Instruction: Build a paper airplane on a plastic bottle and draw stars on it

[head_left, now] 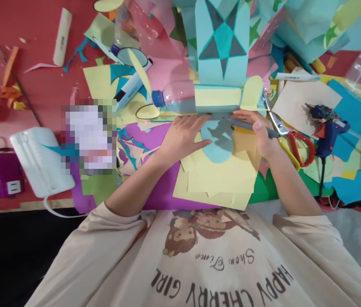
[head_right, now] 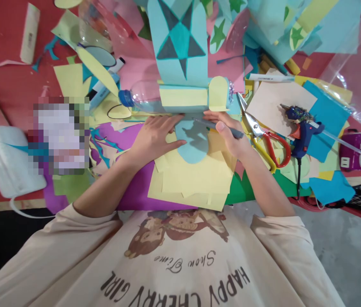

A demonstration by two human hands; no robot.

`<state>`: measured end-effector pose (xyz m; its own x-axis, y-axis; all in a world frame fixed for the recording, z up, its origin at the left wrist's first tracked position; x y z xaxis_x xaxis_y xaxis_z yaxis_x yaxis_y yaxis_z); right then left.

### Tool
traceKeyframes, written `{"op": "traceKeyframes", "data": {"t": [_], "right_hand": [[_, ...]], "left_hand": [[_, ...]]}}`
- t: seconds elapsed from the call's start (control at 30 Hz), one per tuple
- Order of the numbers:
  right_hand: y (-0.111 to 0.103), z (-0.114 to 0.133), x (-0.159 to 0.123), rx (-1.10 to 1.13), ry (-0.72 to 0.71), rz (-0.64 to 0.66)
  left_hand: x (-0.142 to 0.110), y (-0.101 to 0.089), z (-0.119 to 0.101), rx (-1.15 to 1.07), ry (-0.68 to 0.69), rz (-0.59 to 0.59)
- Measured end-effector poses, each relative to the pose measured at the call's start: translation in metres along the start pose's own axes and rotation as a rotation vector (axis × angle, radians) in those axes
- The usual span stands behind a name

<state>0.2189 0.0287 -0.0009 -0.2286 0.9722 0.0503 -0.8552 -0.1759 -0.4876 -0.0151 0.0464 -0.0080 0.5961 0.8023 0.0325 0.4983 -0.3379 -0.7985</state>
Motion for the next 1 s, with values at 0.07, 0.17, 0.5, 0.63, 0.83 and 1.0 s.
{"op": "traceKeyframes", "data": {"t": [0.07, 0.17, 0.5, 0.63, 0.83, 1.0], "right_hand": [[-0.001, 0.003, 0.000, 0.016, 0.006, -0.020], [-0.004, 0.011, -0.001, 0.104, 0.037, -0.039], [0.026, 0.028, 0.018, 0.059, 0.127, 0.095], [0.046, 0.027, 0.028, 0.047, 0.128, 0.142], [0.051, 0.032, 0.028, -0.046, 0.093, 0.148], [0.051, 0.031, 0.027, -0.054, 0.104, 0.152]], "left_hand": [[0.000, 0.000, -0.001, 0.001, -0.010, 0.016], [0.001, -0.001, -0.001, -0.009, -0.022, 0.031], [0.001, 0.000, 0.001, -0.073, -0.018, 0.009], [0.001, 0.000, 0.001, -0.070, -0.013, 0.000], [0.001, 0.002, 0.003, -0.085, 0.009, -0.029], [0.001, 0.003, 0.002, -0.070, 0.015, -0.036]]}}
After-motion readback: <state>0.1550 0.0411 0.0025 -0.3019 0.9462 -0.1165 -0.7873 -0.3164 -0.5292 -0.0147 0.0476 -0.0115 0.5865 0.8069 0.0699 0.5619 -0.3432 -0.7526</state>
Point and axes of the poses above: each hand's wrist, its own x-axis towards the middle knuckle, its own y-axis out of the palm, z = x × y, the point moved 2 cm from there along x, towards the middle knuckle, and after that the axes turned 12 degrees about -x, right-handed, at the moved point
